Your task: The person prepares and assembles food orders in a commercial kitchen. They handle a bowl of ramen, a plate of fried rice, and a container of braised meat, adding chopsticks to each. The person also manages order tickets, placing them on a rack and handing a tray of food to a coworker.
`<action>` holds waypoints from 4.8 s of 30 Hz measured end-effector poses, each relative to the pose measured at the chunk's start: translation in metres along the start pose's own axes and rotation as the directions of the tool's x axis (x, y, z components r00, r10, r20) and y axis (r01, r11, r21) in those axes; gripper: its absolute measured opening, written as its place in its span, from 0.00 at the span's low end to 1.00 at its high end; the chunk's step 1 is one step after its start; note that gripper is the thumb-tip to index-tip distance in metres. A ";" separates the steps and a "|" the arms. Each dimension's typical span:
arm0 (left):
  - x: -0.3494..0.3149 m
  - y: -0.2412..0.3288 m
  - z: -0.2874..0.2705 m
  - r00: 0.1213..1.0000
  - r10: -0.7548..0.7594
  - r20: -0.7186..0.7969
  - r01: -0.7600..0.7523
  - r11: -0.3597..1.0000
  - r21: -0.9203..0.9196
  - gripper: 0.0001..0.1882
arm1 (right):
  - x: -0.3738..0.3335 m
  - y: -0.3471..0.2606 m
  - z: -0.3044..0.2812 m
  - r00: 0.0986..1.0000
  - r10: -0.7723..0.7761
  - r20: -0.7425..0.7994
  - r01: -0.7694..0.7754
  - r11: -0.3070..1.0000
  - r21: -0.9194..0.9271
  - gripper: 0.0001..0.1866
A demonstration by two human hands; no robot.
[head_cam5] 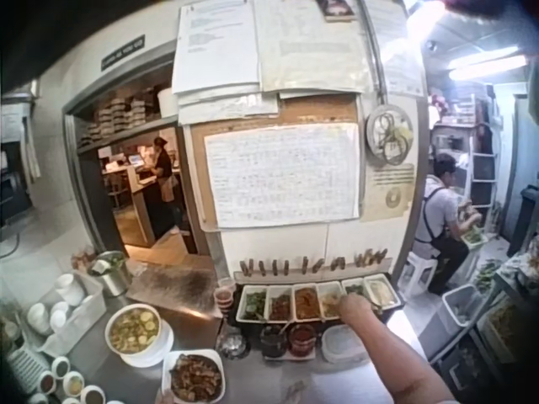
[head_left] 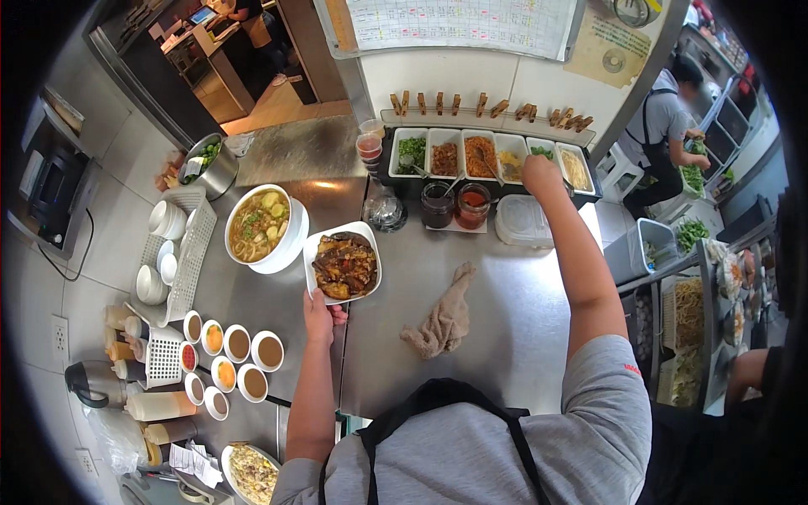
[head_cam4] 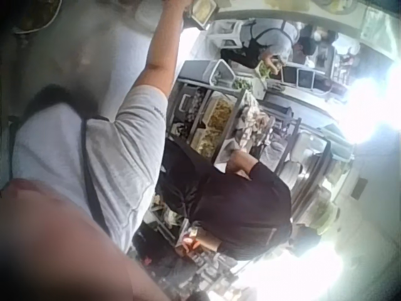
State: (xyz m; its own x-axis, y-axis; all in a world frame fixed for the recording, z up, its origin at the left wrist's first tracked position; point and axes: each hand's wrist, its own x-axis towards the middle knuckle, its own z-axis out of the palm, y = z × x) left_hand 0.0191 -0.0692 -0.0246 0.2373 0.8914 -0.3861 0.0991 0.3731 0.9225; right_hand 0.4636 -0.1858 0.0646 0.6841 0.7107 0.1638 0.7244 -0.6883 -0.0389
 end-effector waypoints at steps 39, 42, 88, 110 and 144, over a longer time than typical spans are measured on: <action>-0.002 -0.002 0.001 0.999 0.043 -0.026 -0.044 0.998 -0.034 0.15 | -0.024 0.009 -0.039 0.847 0.259 -0.465 -0.081 0.926 0.368 0.09; -0.001 -0.003 0.003 0.998 0.059 -0.025 -0.059 0.998 -0.013 0.15 | -0.013 0.041 -0.019 0.912 0.295 -0.286 -0.239 0.947 0.213 0.09; 0.005 -0.011 -0.008 0.998 0.058 0.028 -0.056 0.995 -0.088 0.14 | -0.169 -0.218 -0.054 0.707 -0.545 -0.450 0.706 0.582 0.403 0.10; 0.052 0.011 -0.004 0.997 -0.079 0.021 0.081 0.986 -0.146 0.24 | -0.103 -0.042 -0.045 0.993 0.094 -0.067 -0.067 0.941 0.333 0.17; -0.010 -0.016 -0.009 0.959 0.137 -0.249 -0.174 0.975 -0.134 0.15 | 0.061 0.144 -0.094 0.589 0.154 -0.794 0.121 0.954 0.275 0.13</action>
State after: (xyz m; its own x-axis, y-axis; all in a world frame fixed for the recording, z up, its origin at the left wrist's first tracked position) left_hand 0.0062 -0.0815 -0.0361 0.0001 0.9698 -0.2437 -0.0745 0.2430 0.9671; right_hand 0.6019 -0.2547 0.1616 0.4466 0.1971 0.8728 0.7973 -0.5304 -0.2882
